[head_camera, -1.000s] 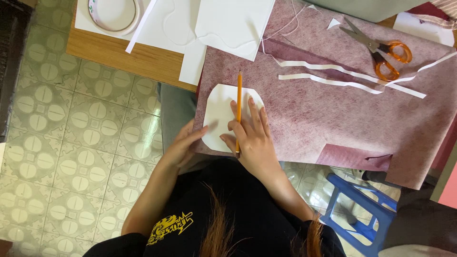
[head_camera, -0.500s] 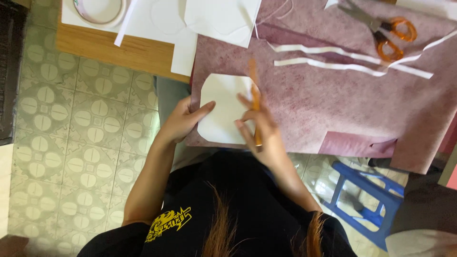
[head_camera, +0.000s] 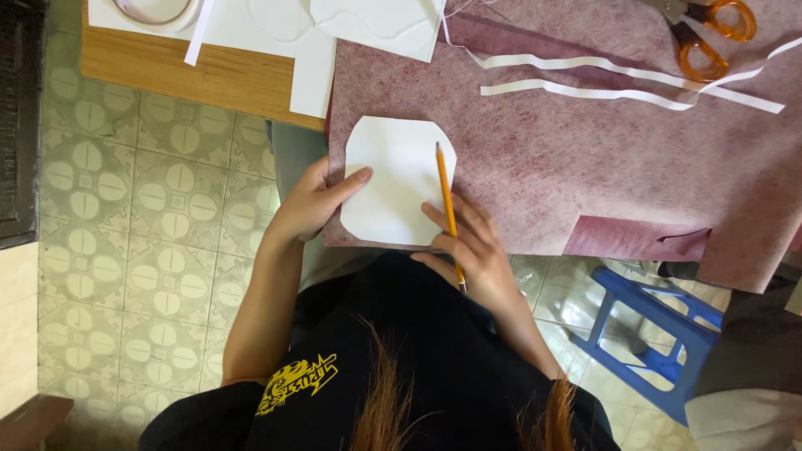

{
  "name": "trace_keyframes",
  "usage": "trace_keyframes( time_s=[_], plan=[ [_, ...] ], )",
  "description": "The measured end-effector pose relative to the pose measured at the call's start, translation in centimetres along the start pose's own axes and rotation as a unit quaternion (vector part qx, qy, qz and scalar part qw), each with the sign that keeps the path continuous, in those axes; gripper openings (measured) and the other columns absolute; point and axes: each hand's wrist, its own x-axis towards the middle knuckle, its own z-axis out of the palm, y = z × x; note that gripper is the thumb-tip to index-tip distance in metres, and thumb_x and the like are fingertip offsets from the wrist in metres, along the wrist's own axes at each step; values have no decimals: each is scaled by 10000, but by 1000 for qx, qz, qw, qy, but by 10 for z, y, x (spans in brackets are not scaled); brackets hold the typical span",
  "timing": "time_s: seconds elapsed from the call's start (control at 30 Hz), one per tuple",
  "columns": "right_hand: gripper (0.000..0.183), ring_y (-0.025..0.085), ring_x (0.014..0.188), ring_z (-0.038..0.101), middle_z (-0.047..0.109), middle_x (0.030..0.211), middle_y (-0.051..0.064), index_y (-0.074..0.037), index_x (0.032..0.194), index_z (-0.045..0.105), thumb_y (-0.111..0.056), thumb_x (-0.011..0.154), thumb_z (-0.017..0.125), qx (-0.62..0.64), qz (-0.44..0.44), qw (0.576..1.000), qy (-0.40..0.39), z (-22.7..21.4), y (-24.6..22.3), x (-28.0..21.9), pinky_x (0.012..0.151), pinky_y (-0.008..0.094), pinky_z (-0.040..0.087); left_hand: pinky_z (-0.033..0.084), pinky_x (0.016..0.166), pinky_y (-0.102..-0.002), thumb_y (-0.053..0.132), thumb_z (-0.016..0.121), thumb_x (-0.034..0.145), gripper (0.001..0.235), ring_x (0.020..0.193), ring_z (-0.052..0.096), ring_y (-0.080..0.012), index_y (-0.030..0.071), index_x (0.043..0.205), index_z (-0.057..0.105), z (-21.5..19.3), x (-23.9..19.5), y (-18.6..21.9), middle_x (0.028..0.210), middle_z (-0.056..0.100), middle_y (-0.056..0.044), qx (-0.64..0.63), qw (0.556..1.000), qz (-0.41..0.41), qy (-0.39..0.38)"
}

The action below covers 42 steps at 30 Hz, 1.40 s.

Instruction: Tracing a white template onto a piece of material using a pencil

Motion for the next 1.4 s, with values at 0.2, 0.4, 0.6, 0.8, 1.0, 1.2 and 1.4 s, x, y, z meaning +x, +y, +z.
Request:
trace_keyframes(
  time_s=[0.2, 0.4, 0.6, 0.8, 1.0, 1.2, 1.4],
  plan=[
    [177, 493, 1272, 699, 781, 1362, 144, -70, 936, 677, -104, 942, 850, -5, -15, 1000, -1, -1, -7, 2, 1082, 619, 509, 688, 756, -411, 197, 804, 1009, 203, 838, 787, -195, 50, 1143, 764, -3, 2, -8, 994, 807, -111, 2, 1000, -5, -1],
    [147, 481, 1240, 716, 790, 1340, 136, -66, 919, 670, -49, 943, 814, -32, -30, 999, 4, 0, -10, 4, 1073, 604, 519, 693, 784, -437, 227, 814, 1009, 258, 865, 797, -226, 41, 1178, 757, -8, 3, -22, 1034, 808, -129, -20, 1000, 3, 7],
    [143, 471, 1196, 732, 790, 1335, 140, -53, 919, 639, 4, 929, 770, -68, -65, 995, 26, -10, -17, 5, 1046, 557, 559, 664, 937, -490, 330, 794, 1025, 475, 1067, 784, -292, 9, 1352, 672, -3, -12, -36, 1232, 767, -190, -80, 996, 28, 23],
    [156, 474, 1140, 759, 816, 1208, 193, -29, 895, 637, 99, 896, 726, -45, -77, 994, 61, -19, -18, 2, 978, 485, 612, 591, 1110, -532, 465, 640, 1105, 758, 1344, 675, -370, 7, 1647, 374, -6, -33, -55, 1551, 581, -247, -151, 988, 29, 35],
    [218, 453, 1184, 752, 803, 1277, 181, -45, 890, 570, 58, 937, 756, -13, -83, 996, 36, -27, 6, -5, 996, 502, 613, 702, 854, -452, 545, 564, 1089, 487, 1024, 814, -272, 189, 1414, 629, 11, -55, -55, 1216, 801, -110, -160, 987, 11, 29],
    [249, 486, 1129, 757, 810, 1148, 220, -26, 887, 551, 102, 922, 761, 26, -83, 996, 30, -36, 18, 6, 951, 515, 625, 693, 866, -480, 516, 546, 1111, 411, 1008, 813, -349, 207, 1381, 548, 17, -61, -79, 1091, 820, -176, -173, 983, 12, 59],
    [242, 416, 1126, 778, 830, 1165, 165, -32, 858, 535, 120, 991, 669, 14, -88, 995, 50, -44, 18, 13, 954, 468, 630, 618, 1023, -490, 631, 492, 1073, 800, 1286, 649, -548, 139, 1659, 259, 31, -63, -94, 1573, 534, -315, -185, 981, 50, 25]
  ],
)
